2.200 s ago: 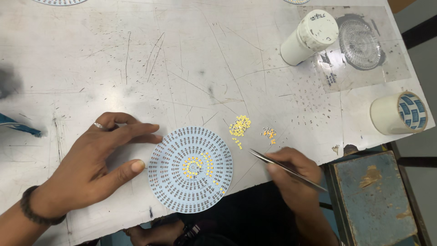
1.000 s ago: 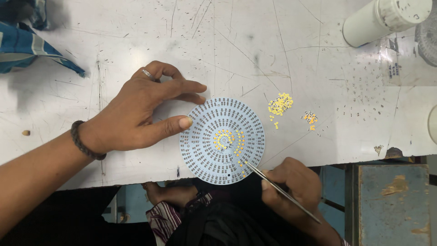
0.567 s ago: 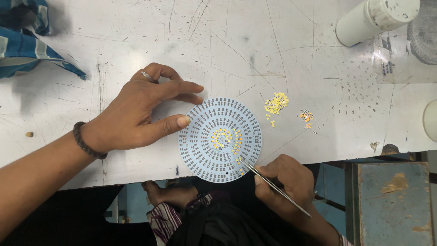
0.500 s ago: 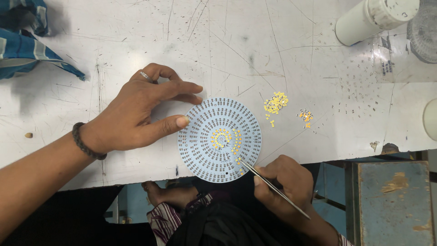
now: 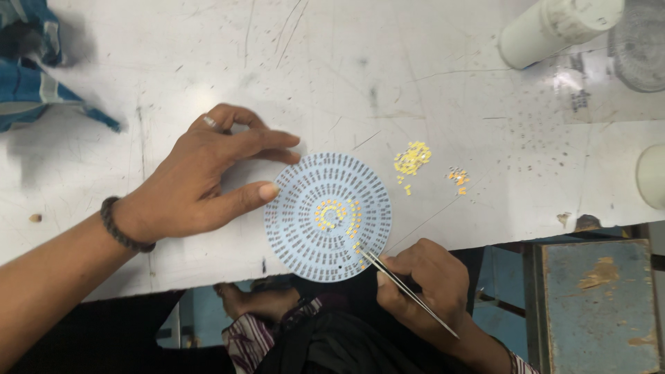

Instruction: The person uses tweezers to pick up small yellow LED components and places them into designated holes on a circular LED panel. The person continues placing LEDs one by one into the panel throughout the clip.

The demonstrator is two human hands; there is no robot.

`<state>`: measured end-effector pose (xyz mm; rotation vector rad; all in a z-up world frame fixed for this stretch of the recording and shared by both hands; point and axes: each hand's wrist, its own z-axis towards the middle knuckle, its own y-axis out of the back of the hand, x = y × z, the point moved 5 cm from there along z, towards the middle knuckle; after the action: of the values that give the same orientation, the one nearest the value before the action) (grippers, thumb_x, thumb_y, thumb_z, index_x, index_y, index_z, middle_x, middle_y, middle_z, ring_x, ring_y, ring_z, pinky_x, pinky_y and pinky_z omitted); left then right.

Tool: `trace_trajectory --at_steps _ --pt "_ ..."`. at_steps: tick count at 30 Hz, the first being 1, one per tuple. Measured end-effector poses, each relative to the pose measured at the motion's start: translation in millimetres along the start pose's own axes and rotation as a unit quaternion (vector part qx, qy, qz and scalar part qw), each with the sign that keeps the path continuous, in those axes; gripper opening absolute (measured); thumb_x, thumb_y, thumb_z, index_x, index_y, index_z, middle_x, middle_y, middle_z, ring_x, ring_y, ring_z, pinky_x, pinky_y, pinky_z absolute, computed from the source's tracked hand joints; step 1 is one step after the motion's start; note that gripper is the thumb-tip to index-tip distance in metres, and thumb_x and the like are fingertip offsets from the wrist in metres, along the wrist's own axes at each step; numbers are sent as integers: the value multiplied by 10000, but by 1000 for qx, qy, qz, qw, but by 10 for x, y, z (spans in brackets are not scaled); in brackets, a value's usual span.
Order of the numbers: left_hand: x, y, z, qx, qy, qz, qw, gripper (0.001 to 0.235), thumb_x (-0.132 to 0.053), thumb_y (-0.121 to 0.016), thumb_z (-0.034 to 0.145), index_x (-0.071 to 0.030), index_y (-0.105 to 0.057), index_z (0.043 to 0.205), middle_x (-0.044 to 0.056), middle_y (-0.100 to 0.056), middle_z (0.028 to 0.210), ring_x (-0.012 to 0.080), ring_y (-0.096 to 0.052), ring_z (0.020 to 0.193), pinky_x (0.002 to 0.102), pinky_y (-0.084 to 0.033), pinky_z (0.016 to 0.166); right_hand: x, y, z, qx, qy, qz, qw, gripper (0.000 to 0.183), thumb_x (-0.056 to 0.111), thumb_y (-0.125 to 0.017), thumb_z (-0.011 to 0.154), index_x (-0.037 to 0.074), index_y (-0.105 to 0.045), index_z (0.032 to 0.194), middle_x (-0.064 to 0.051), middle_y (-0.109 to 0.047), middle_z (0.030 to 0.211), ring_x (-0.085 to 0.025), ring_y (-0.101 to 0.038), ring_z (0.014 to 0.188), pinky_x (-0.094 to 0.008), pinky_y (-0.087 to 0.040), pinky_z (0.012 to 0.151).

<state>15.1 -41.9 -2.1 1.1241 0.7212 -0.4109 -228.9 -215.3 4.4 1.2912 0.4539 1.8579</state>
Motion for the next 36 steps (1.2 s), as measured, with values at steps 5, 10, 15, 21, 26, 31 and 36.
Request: trace_trajectory --at_steps 5,10,15,21,26,31,36 --pt "-90 34 101 2 6 2 1000 612 -494 -592 882 -74 -666 1320 -6 -804 1145 233 -550 1189 447 -398 1051 -299 305 162 -67 -97 -48 992 153 60 -764 793 -5 -681 903 -53 -628 702 -114 -567 560 -248 -439 521" --pt "-117 49 109 5 15 -2 1000 602 -455 -623 869 -61 -654 1323 -9 -804 1156 242 -541 1214 448 -395 1049 -577 356 226 -66 -197 -8 978 134 59 -764 819 -8 -714 924 -41 -632 700 -89 -553 552 -233 -425 500" --pt "-74 20 93 10 36 -9 999 618 -456 -626 862 -67 -642 1341 -12 -803 1160 247 -536 1232 449 -412 1050 -574 345 241 -50 -153 -20 987 180 74 -776 805 -12 -730 956 -40 -641 735 -78 -569 580 -227 -432 524" --pt "-45 5 92 16 47 -9 999 635 -483 -619 856 -81 -642 1347 -6 -795 1184 278 -527 1249 469 -410 1063 -602 359 243 -44 -145 -14 988 205 110 -787 814 -15 -744 970 -41 -648 739 -80 -578 579 -227 -433 512" --pt "-20 -14 83 16 53 -8 998 642 -509 -612 860 -89 -651 1344 -9 -800 1174 294 -521 1276 489 -397 1086 -624 359 209 -35 -150 -13 988 196 124 -794 803 -7 -748 941 -24 -622 694 -62 -543 528 -222 -399 477" --pt "-7 -19 75 19 56 -8 998 640 -513 -609 856 -91 -654 1336 -10 -801 1173 297 -522 1276 488 -406 1078 -638 350 191 -34 -154 -9 987 189 118 -796 793 -4 -753 931 -18 -611 681 -57 -519 509 -226 -377 462" --pt "-7 -17 78 17 53 -8 998 637 -510 -609 860 -91 -653 1338 -12 -799 1176 288 -529 1273 485 -409 1077 -601 375 203 -36 -121 8 992 174 116 -793 788 18 -758 927 -15 -643 717 -66 -550 564 -227 -408 507"
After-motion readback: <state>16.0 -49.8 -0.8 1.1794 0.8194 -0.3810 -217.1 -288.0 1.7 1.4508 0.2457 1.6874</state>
